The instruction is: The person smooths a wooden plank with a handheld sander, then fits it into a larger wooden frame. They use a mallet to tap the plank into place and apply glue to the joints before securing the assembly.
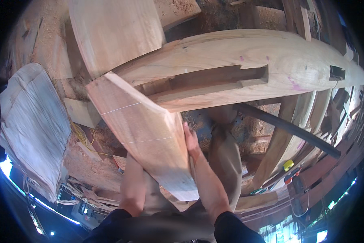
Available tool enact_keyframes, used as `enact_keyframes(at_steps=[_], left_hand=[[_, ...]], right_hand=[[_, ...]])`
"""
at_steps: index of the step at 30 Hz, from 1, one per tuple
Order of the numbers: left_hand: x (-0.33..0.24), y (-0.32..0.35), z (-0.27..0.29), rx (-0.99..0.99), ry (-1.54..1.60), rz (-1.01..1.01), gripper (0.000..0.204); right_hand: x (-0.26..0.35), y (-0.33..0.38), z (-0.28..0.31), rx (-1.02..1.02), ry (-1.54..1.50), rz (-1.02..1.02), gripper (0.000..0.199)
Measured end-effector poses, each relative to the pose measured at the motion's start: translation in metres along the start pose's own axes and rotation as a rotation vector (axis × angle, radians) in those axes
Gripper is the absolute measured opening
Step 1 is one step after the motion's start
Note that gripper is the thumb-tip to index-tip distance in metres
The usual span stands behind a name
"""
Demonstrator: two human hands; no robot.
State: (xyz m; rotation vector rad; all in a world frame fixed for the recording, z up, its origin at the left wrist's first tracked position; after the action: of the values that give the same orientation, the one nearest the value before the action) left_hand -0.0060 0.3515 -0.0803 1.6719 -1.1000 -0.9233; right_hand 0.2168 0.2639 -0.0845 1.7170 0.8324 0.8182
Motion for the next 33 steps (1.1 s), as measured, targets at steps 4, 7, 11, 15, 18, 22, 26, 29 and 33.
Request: enact_keyframes(at_steps=[4,7,11,15,18,22,26,29,33], left_hand=[[0.006,-0.002,-0.008,-0.019,-0.003,-0.022,0.060],[0.005,-0.007,-0.005,-0.033,0.014,-0.027,0.060],[0.001,-0.006,-0.003,-0.019,0.040,-0.030,0.060],[0.002,0.009,-0.010,-0.011,0.062,-0.045,0.060],[0.005,0.033,-0.021,-0.037,0.100,-0.075,0.060],[0.003,0.079,-0.048,-0.092,0.135,-0.138,0.060],[-0.009,0.118,-0.076,-0.080,0.071,-0.316,0.053],[0.002,0.109,-0.067,-0.090,0.137,-0.191,0.051],[0.034,0.055,-0.027,-0.022,0.245,-0.166,0.050]], right_hand=[[-0.004,-0.006,0.014,0.001,0.087,0.102,0.077],[-0.020,-0.014,0.021,0.076,0.079,0.029,0.076],[-0.011,-0.010,0.020,0.050,0.043,0.050,0.071],[0.071,0.046,0.049,-0.328,0.994,0.324,0.060],[0.144,0.109,0.117,-0.561,1.518,0.614,0.054],[0.168,0.120,0.205,-0.502,2.009,0.086,0.085],[0.204,0.087,0.222,-0.396,2.064,-0.322,0.084],[0.204,0.073,0.218,-0.102,2.010,-0.550,0.078],[0.136,0.084,0.186,0.129,0.731,-0.568,0.029]])
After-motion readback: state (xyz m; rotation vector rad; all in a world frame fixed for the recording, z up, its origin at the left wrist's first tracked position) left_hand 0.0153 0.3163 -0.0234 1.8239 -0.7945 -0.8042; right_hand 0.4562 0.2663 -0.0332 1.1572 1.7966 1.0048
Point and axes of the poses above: each hand's wrist, its own y-axis away from the middle knuckle, its own z-axis out of the back of the hand, x = y × z, the point moved 6 cm from there along -y, towards the middle knuckle, and after that the axes turned 11 degrees about x, right-handed, at the moved point
